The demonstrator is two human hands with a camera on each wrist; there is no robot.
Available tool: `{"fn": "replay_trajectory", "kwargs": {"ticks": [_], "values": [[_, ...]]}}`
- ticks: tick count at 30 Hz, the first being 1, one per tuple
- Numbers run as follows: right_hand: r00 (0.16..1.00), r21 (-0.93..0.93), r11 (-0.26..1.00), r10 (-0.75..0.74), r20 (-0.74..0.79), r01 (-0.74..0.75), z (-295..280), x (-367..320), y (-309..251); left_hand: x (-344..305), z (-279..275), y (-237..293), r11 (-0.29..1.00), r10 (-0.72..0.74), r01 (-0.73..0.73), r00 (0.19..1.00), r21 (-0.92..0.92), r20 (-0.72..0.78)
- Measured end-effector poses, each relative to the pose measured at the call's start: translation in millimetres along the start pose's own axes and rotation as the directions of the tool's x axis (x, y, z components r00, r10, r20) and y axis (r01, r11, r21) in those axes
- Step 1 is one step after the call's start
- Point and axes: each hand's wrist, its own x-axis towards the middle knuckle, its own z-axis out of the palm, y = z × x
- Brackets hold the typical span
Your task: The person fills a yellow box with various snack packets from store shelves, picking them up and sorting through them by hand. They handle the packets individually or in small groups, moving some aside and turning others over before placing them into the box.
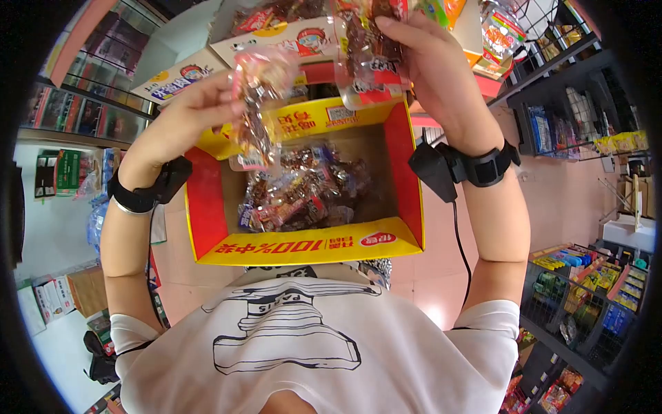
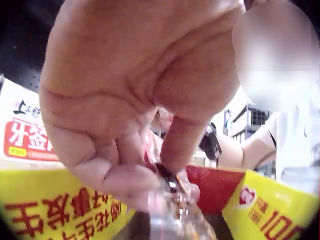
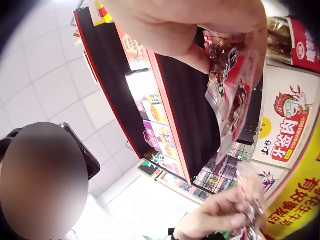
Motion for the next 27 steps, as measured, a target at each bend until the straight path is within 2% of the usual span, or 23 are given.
{"fn": "replay_trajectory", "kwargs": {"ticks": [1,3,5,6,7,9,10,11,14,16,20,22,23,25,26,27], "values": [[1.0,0.003,1.0,-0.021,0.009,0.021,0,1,2,-5,-8,8,0.999,-0.041,0.041,0.995,0.003,-0.088],[0.997,0.115,0.991,0.069,-0.036,-0.064,7,-1,2,-8,-15,9,0.971,-0.121,0.064,0.962,-0.229,-0.245],[0.998,0.063,0.996,0.061,-0.013,-0.06,7,2,2,-10,-36,-9,0.79,-0.052,-0.019,0.994,-0.612,-0.098],[0.997,0.107,0.991,0.077,-0.001,-0.076,13,-1,0,-11,-13,24,0.652,-0.191,-0.062,0.951,-0.756,-0.243],[0.996,0.15,0.984,0.093,0.012,-0.094,17,-1,-1,-5,-29,4,0.315,0.045,0.009,0.999,-0.949,0.024],[0.995,0.157,0.983,0.092,0.04,-0.097,16,1,3,-4,-36,-21,0.067,0.236,-0.005,0.972,-0.998,0.011],[0.995,0.153,0.983,0.101,-0.009,-0.099,19,0,3,-3,-37,-22,0.061,0.34,0.015,0.94,-0.998,0.035],[0.992,0.148,0.984,0.114,-0.061,-0.104,21,-1,3,3,-40,-27,-0.024,0.397,0.124,0.912,-0.992,0.104],[0.99,0.159,0.98,0.131,-0.042,-0.123,23,-3,1,1,-35,-22,-0.062,0.445,0.139,0.89,-0.988,0.098],[0.99,0.159,0.979,0.136,-0.042,-0.128,26,-3,0,0,-34,-17,-0.06,0.396,0.104,0.915,-0.993,0.072],[0.991,0.158,0.979,0.13,-0.018,-0.126,24,-2,-1,4,-41,-22,-0.062,0.404,0.119,0.911,-0.991,0.084],[0.992,0.15,0.981,0.127,0.0,-0.126,20,0,-2,5,-49,-24,-0.017,0.321,0.129,0.94,-0.991,0.117],[0.994,0.138,0.985,0.108,-0.008,-0.105,18,2,-1,5,-52,-23,-0.015,0.332,0.132,0.936,-0.991,0.119],[0.997,0.119,0.99,0.081,-0.019,-0.078,15,6,-7,4,-57,-10,-0.009,0.064,-0.045,0.997,-0.999,-0.046],[0.995,0.099,0.991,0.093,-0.042,-0.089,16,10,-11,8,-62,-5,-0.038,-0.008,-0.068,0.998,-0.997,-0.068],[0.992,0.08,0.992,0.105,-0.065,-0.099,17,14,-14,14,-67,1,-0.035,0.002,-0.066,0.998,-0.997,-0.066]]}}
